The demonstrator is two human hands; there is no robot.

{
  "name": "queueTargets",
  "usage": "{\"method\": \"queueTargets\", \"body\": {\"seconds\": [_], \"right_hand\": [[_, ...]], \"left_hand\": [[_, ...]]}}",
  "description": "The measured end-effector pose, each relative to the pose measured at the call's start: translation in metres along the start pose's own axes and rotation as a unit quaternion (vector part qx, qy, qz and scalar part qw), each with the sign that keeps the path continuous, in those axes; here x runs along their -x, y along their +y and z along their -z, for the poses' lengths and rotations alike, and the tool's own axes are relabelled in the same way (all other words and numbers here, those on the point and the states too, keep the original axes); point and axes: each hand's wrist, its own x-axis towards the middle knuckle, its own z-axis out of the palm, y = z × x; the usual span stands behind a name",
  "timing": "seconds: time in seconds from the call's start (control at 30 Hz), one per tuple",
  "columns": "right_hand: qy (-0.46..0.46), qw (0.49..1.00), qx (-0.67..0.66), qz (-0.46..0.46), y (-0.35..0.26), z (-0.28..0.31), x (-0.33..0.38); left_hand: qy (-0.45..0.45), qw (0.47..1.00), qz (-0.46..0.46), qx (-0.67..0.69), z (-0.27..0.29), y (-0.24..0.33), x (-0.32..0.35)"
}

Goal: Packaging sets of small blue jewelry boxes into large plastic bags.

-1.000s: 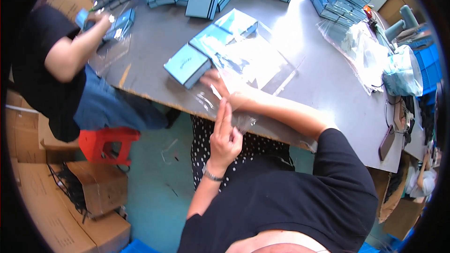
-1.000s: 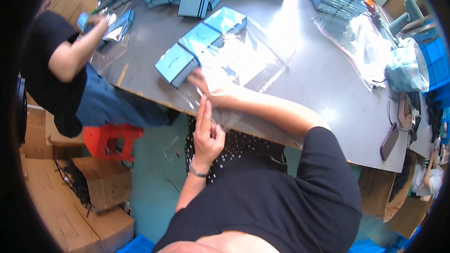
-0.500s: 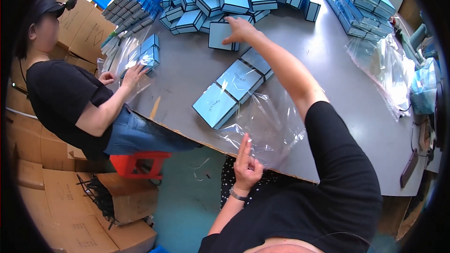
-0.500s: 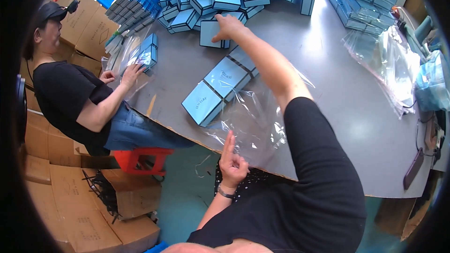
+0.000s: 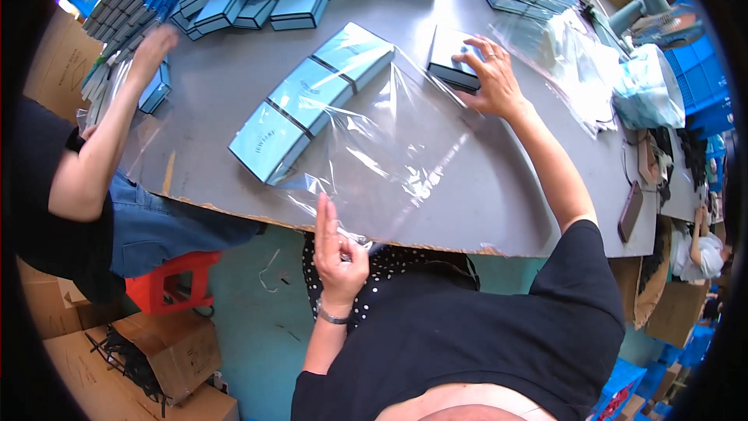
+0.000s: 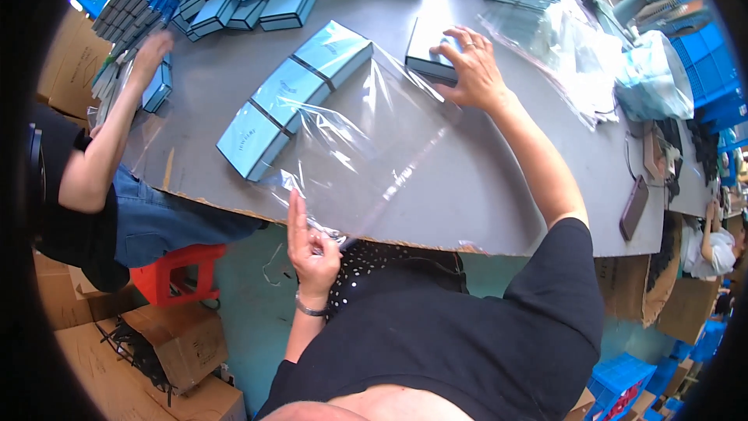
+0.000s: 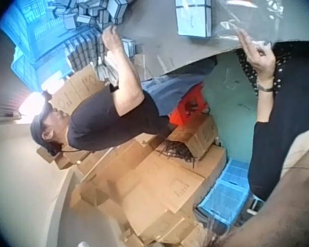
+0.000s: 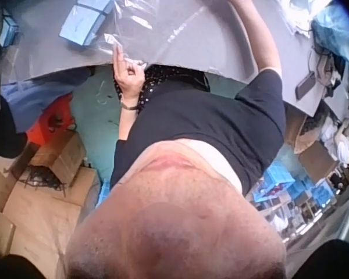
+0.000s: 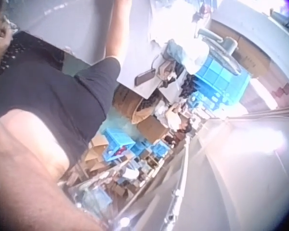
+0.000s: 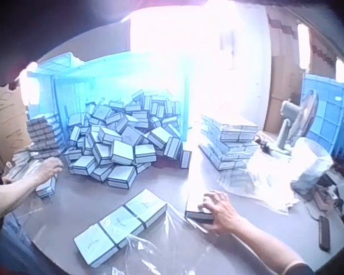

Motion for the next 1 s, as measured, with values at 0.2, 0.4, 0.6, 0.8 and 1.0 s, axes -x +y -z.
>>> {"method": "queueTargets", "body": {"seconds": [0.2, 0.4, 0.6, 0.8, 1.0], "right_hand": [[-0.045, 0.997, -0.065, 0.002, 0.032, -0.006, -0.006], [-0.079, 0.980, -0.140, -0.117, 0.044, 0.038, 0.047], [-0.217, 0.774, -0.585, 0.112, -0.120, 0.079, 0.068], [-0.038, 0.982, -0.185, -0.004, -0.127, 0.007, 0.026], [0.031, 0.994, -0.012, 0.103, -0.125, -0.003, 0.024]], "left_hand": [[-0.033, 0.999, -0.018, 0.014, 0.002, 0.017, -0.008], [-0.063, 0.996, -0.046, -0.041, 0.011, 0.040, -0.012], [-0.076, 0.995, -0.055, -0.042, 0.025, 0.037, -0.011], [-0.138, 0.984, -0.074, -0.083, 0.018, 0.046, -0.019], [-0.106, 0.989, -0.091, -0.047, -0.004, 0.024, -0.015]]}}
